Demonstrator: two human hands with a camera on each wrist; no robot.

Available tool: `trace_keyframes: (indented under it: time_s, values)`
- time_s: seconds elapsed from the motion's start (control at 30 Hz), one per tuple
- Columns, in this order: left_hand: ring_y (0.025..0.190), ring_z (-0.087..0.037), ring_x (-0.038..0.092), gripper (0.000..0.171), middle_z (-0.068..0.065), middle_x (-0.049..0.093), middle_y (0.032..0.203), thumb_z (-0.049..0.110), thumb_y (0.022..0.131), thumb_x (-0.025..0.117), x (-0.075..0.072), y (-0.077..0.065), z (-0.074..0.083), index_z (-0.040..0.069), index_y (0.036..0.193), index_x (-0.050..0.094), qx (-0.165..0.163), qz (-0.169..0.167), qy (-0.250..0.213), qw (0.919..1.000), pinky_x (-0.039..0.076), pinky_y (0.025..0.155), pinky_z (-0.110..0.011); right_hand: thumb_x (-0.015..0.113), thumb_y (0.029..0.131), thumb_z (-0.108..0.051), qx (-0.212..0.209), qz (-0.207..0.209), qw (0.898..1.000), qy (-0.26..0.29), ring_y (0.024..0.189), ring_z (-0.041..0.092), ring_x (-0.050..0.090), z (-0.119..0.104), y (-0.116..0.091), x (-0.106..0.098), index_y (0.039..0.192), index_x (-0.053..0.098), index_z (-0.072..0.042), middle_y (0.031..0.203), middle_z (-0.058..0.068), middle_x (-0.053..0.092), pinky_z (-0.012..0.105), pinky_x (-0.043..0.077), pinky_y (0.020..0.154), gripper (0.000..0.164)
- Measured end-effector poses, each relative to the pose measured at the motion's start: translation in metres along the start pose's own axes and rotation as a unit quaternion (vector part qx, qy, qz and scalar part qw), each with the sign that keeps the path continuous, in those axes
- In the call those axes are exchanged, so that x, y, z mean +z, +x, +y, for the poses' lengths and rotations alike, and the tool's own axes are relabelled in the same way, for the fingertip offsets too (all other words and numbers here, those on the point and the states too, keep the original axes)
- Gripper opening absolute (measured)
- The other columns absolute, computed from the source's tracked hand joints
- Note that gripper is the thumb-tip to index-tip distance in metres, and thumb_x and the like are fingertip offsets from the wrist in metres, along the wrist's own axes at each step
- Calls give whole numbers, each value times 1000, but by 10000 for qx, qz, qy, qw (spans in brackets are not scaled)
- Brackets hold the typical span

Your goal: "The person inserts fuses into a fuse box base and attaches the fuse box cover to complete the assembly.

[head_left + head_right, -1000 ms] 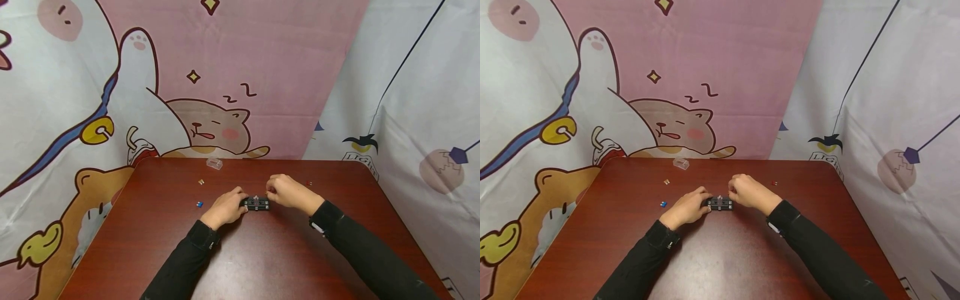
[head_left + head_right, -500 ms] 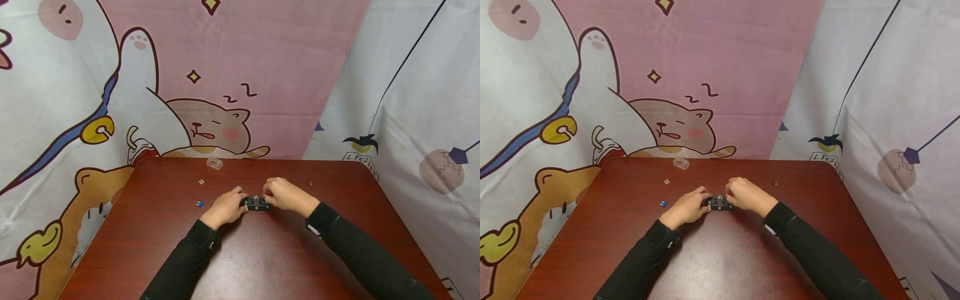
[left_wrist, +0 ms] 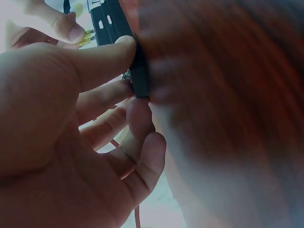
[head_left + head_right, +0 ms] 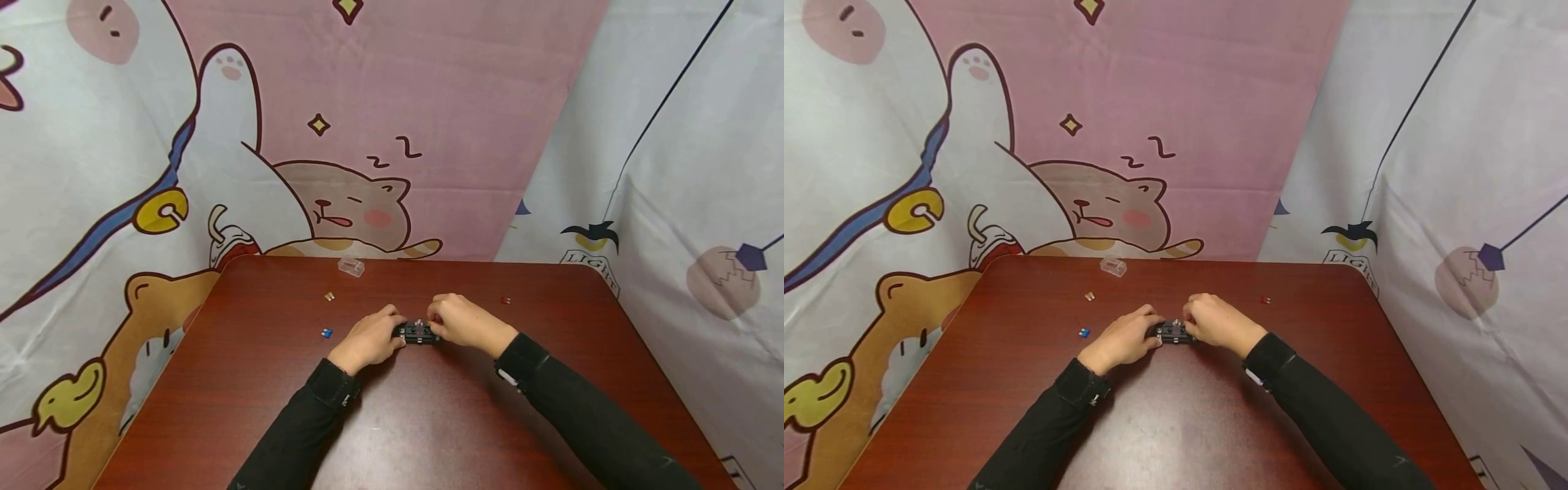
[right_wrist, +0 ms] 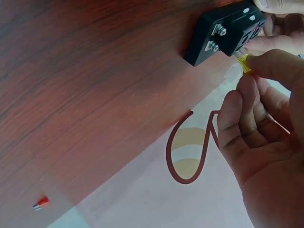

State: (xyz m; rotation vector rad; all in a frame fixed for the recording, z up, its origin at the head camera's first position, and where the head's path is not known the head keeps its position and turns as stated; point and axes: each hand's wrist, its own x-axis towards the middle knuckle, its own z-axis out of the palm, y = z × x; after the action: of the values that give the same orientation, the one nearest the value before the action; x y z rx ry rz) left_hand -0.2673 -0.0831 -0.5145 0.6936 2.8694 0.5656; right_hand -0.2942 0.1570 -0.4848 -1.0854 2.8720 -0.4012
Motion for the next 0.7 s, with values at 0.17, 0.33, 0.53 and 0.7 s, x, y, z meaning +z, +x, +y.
trace_keyframes:
  time_s: [0.17,0.33,0.53,0.7]
  values:
    - [117,-23,71,46,-1,63,139,29,105,79,1,1,0,15,148,70,3,-5,19,10000,59,101,-45,81,101,-16,-45,-36,10000,-13,74,7,56,-1,1,2,100,82,-10,92,-1,67,22,51,67,6]
    - [117,-23,71,46,-1,63,139,29,105,79,0,0,0,15,148,70,-5,6,2,10000,59,100,-46,81,101,-17,-31,-45,10000,0,74,7,57,-2,2,3,101,83,-10,91,-1,67,21,52,67,7]
    - [116,-23,71,46,-1,63,139,28,104,79,0,0,0,15,147,70,-1,28,0,10000,59,100,-45,81,102,-18,-1,-40,10000,-48,74,6,57,-1,3,4,101,83,-11,91,-2,67,20,52,67,7]
    - [117,-23,71,46,-1,64,139,28,104,79,0,0,0,15,147,70,16,43,2,10000,59,100,-46,81,101,-17,-56,-36,10000,-55,73,6,57,-2,4,4,99,83,-11,91,-2,68,21,52,66,7]
